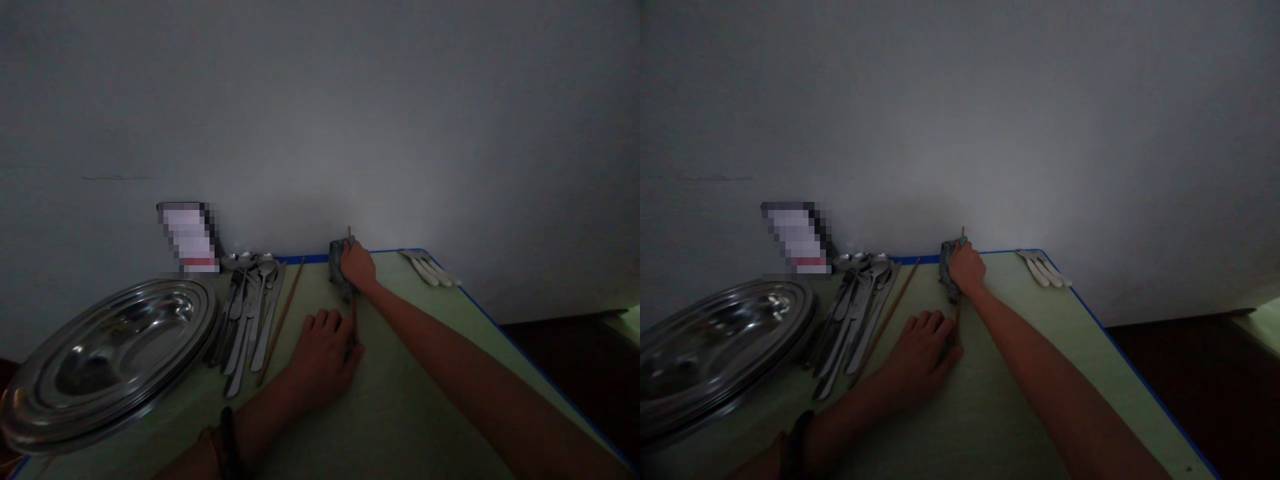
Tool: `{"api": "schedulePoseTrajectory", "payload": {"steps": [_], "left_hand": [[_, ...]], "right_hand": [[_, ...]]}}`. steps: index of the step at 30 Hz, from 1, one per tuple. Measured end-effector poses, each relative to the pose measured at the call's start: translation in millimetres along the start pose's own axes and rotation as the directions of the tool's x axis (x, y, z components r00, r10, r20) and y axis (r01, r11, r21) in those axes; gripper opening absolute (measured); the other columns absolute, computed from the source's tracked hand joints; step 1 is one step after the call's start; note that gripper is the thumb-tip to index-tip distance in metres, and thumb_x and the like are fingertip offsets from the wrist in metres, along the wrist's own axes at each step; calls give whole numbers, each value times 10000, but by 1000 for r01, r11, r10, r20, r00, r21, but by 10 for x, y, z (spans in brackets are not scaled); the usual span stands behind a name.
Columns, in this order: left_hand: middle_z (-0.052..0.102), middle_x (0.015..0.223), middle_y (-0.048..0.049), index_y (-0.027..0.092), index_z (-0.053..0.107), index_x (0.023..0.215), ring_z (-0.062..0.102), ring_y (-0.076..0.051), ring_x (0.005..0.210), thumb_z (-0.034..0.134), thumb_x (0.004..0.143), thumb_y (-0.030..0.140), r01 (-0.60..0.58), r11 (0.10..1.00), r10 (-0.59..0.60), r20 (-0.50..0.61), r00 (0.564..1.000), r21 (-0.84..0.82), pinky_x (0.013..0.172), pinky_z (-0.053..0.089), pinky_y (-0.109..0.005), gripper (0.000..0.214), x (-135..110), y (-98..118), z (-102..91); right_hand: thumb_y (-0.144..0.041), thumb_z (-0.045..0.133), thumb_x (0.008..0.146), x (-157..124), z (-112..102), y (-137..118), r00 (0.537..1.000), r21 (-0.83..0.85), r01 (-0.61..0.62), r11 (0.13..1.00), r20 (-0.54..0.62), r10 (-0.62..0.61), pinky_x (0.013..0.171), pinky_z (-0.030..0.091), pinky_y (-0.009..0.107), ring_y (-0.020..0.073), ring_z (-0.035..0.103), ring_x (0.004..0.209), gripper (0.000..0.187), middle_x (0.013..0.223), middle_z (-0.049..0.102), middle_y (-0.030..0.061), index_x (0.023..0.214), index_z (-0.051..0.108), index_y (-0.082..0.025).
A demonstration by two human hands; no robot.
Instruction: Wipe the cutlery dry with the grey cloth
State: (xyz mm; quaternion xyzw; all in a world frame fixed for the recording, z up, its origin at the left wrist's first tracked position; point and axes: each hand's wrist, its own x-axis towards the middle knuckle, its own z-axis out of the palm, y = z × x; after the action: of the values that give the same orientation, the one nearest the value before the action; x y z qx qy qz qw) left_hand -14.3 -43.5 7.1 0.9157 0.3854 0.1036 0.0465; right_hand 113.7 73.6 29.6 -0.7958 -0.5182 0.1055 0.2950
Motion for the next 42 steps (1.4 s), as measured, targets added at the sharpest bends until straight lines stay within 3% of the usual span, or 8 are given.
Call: {"api": "schedulePoseTrajectory", "payload": {"steps": [6, 11, 19, 25, 29, 36, 42], "left_hand": [[489, 954, -59, 195, 493, 937, 424, -235, 874, 382, 869, 348, 9, 999, -8, 27, 1000, -37, 780, 345, -404, 201, 16, -13, -19], [486, 957, -52, 201, 492, 932, 422, -235, 888, 410, 859, 348, 10, 999, -7, 51, 999, -51, 782, 345, -399, 184, 22, -16, -36], [508, 965, -62, 187, 523, 930, 437, -241, 898, 414, 866, 345, 33, 999, -33, 20, 999, 12, 795, 330, -408, 202, 17, 1, 19], [552, 938, -67, 199, 592, 885, 465, -255, 911, 440, 855, 377, 49, 999, -49, -1, 999, 17, 766, 336, -395, 235, -9, 14, 10], [571, 945, -66, 218, 605, 933, 475, -255, 917, 438, 858, 387, 56, 998, -55, -42, 998, 28, 774, 337, -393, 250, -36, 13, 31], [571, 946, -75, 212, 597, 955, 485, -249, 897, 369, 889, 369, 58, 997, -54, -80, 995, 46, 761, 341, -392, 285, -60, 57, 51], [559, 918, -79, 196, 596, 880, 474, -247, 888, 343, 886, 300, 58, 995, -53, -61, 997, 81, 760, 339, -396, 273, -45, 106, 13]], "right_hand": [[-382, 228, 883, 308, 48, -53, 998, 18, 6, 1000, -70, -5, 782, 429, 401, 269, 585, 941, 429, 975, 616, 182, 1013, 542, -119], [-393, 236, 879, 380, 53, -76, 995, 22, 2, 1000, -95, 0, 782, 430, 406, 281, 582, 947, 430, 977, 615, 178, 997, 551, -125], [-377, 203, 903, -17, 24, -20, 1000, -37, -8, 999, -22, 7, 741, 441, 335, 245, 616, 896, 420, 951, 633, 164, 975, 532, -125], [-365, 195, 910, -550, 42, 177, 999, -81, 50, 995, 9, -50, 687, 438, 299, 232, 635, 839, 398, 885, 655, 142, 963, 509, -128], [-359, 200, 909, -766, -5, 254, 990, -152, 135, 979, 56, -128, 680, 435, 300, 231, 639, 812, 395, 868, 659, 143, 967, 505, -115], [-333, 192, 911, -795, -54, 232, 986, -187, 157, 970, 87, -143, 724, 432, 318, 233, 636, 838, 400, 893, 656, 161, 991, 507, -101], [-373, 185, 906, -562, 1, 183, 996, -139, 81, 987, 45, -75, 734, 440, 326, 232, 629, 868, 441, 922, 649, 166, 954, 547, -126]]}}
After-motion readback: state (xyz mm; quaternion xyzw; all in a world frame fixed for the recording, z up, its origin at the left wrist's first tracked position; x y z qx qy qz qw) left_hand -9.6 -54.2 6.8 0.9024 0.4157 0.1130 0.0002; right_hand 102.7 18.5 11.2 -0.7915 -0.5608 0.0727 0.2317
